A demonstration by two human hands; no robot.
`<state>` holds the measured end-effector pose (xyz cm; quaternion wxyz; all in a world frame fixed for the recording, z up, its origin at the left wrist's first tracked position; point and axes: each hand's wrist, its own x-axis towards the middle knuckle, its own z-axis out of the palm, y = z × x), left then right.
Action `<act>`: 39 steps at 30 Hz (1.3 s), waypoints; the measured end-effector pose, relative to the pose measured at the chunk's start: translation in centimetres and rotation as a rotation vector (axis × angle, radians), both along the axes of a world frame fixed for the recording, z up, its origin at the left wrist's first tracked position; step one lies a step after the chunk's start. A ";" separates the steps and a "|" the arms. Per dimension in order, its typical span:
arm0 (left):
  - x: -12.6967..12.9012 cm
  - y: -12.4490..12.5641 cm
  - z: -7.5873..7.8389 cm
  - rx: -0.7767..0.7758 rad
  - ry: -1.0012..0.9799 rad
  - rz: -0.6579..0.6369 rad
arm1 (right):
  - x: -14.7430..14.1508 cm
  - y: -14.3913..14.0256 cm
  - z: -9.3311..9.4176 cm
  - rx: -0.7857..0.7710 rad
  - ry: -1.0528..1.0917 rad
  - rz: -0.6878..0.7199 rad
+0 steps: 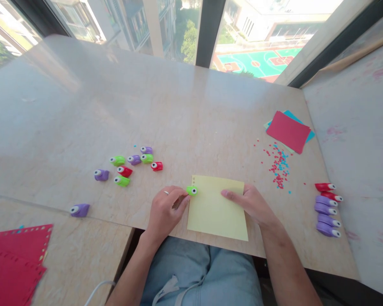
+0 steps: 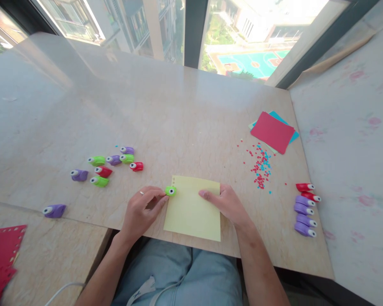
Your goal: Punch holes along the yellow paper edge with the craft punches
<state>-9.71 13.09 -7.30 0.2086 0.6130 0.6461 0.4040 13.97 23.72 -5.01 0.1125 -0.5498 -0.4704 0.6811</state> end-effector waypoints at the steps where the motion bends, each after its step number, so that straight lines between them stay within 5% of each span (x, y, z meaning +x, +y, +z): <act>1: 0.0 0.0 0.0 -0.001 0.000 0.001 | 0.0 0.0 0.0 -0.005 -0.002 0.001; 29: -0.1 0.0 0.4 -0.033 -0.045 0.021 | 0.0 0.1 -0.1 0.037 0.002 0.012; 35: -1.9 1.4 1.9 -0.206 -0.244 0.139 | -0.1 0.2 -0.1 0.062 0.021 0.027; 39: -2.6 2.9 2.7 -0.427 -0.287 0.079 | -0.1 0.2 -0.3 0.082 0.039 0.049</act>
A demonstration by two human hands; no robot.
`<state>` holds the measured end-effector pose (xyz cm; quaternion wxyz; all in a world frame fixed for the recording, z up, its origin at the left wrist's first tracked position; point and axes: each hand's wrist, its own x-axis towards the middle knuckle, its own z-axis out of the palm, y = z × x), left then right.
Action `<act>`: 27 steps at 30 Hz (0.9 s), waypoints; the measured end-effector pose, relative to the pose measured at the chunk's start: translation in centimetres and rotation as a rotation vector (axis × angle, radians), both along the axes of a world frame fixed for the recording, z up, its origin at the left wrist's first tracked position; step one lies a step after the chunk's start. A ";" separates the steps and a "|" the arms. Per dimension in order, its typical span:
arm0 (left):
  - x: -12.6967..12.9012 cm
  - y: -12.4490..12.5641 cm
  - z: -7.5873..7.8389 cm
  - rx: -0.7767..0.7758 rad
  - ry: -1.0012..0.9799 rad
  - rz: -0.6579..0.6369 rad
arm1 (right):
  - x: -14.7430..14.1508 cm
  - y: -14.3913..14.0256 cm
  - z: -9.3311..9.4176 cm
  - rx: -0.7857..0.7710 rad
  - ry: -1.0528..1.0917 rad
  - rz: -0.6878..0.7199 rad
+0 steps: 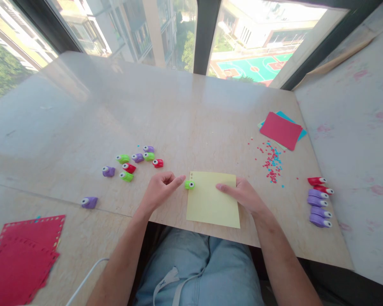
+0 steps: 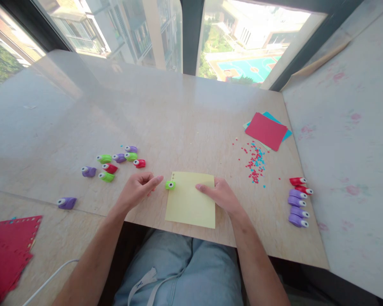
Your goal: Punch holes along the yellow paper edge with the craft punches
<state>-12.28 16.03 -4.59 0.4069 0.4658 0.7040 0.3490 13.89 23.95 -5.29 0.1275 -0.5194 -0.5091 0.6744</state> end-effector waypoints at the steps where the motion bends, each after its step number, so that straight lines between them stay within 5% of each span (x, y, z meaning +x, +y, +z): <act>1: 0.0 0.3 0.1 -0.049 -0.012 -0.041 | 0.0 0.0 0.0 0.004 0.007 0.003; 9: 0.4 1.8 0.9 -0.283 -0.030 -0.166 | -0.1 0.1 0.0 0.051 -0.001 0.021; 27: 0.7 1.8 0.1 -0.268 -0.022 -0.173 | -0.2 0.2 -0.3 0.082 0.021 0.034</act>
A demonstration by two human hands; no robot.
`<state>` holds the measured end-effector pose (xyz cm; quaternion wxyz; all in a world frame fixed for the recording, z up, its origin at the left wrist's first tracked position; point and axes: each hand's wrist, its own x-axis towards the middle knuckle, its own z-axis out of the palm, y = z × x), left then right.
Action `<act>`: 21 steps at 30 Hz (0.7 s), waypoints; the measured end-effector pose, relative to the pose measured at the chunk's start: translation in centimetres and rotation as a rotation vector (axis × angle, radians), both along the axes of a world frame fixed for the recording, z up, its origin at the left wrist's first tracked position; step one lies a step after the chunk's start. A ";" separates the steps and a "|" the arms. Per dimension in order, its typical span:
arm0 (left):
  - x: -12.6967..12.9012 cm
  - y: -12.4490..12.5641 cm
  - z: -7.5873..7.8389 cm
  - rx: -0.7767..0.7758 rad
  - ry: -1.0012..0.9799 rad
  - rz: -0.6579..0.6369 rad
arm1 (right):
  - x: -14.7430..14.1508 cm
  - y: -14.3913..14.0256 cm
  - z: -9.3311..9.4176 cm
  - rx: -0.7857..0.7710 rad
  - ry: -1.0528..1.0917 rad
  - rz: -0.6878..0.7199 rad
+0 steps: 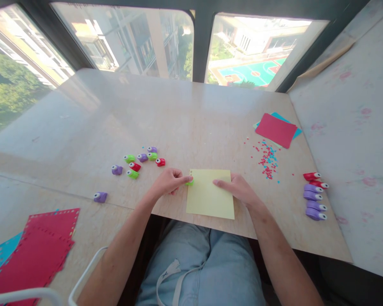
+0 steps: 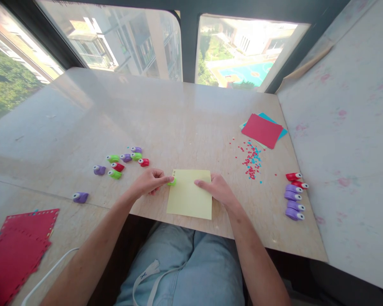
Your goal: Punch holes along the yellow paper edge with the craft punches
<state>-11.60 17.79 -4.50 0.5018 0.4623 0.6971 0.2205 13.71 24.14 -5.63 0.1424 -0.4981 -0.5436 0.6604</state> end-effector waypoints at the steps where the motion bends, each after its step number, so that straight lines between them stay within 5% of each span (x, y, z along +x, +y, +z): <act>1: 0.1 0.0 0.0 0.008 -0.013 -0.002 | 0.0 0.0 0.1 0.001 -0.003 -0.002; 21: 0.0 0.5 0.2 0.014 -0.021 -0.087 | 0.0 0.0 0.1 0.023 -0.021 0.026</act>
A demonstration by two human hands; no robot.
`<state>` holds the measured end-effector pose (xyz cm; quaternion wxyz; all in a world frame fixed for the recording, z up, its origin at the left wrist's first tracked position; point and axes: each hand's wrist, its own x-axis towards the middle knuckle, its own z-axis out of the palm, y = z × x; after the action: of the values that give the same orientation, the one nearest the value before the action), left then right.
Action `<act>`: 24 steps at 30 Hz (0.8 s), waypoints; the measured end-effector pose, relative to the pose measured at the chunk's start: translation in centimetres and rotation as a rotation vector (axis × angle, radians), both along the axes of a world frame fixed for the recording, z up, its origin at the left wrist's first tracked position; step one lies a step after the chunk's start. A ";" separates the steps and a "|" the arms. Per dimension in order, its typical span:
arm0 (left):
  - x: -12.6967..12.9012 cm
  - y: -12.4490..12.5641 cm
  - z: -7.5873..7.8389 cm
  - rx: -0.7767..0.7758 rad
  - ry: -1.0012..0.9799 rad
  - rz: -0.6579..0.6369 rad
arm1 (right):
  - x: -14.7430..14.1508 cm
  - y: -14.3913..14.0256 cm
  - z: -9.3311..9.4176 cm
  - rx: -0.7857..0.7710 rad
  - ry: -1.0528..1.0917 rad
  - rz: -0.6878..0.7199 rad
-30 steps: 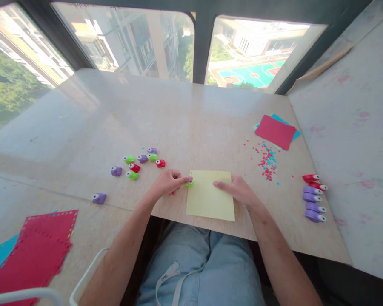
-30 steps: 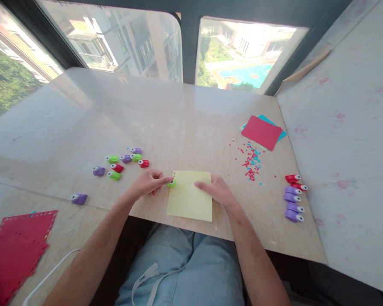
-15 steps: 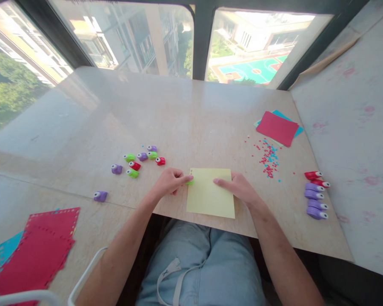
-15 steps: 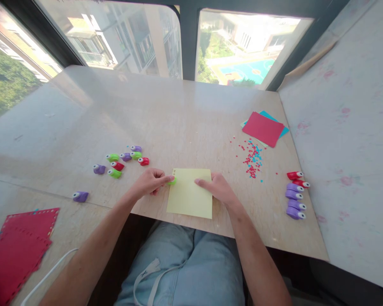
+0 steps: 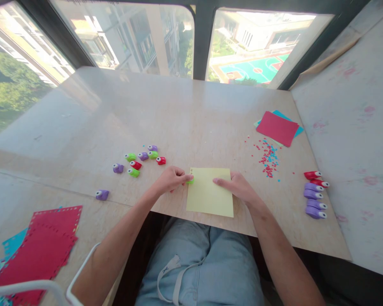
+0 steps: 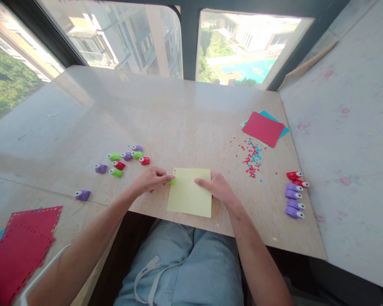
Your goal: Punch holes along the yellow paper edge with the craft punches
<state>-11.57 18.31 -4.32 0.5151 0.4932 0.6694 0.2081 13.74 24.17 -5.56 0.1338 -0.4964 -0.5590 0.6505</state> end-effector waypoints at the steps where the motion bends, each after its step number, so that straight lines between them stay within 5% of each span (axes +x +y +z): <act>1: -0.1 0.1 0.0 0.004 -0.002 -0.012 | 0.0 0.0 0.0 0.002 0.002 0.000; 24: -0.4 0.2 -0.9 -0.030 -0.027 -0.008 | -0.1 0.0 -0.4 0.064 -0.042 -0.011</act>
<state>-11.98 18.50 -5.22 0.5323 0.4853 0.6634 0.2028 13.66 24.14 -5.96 0.1414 -0.5085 -0.5794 0.6211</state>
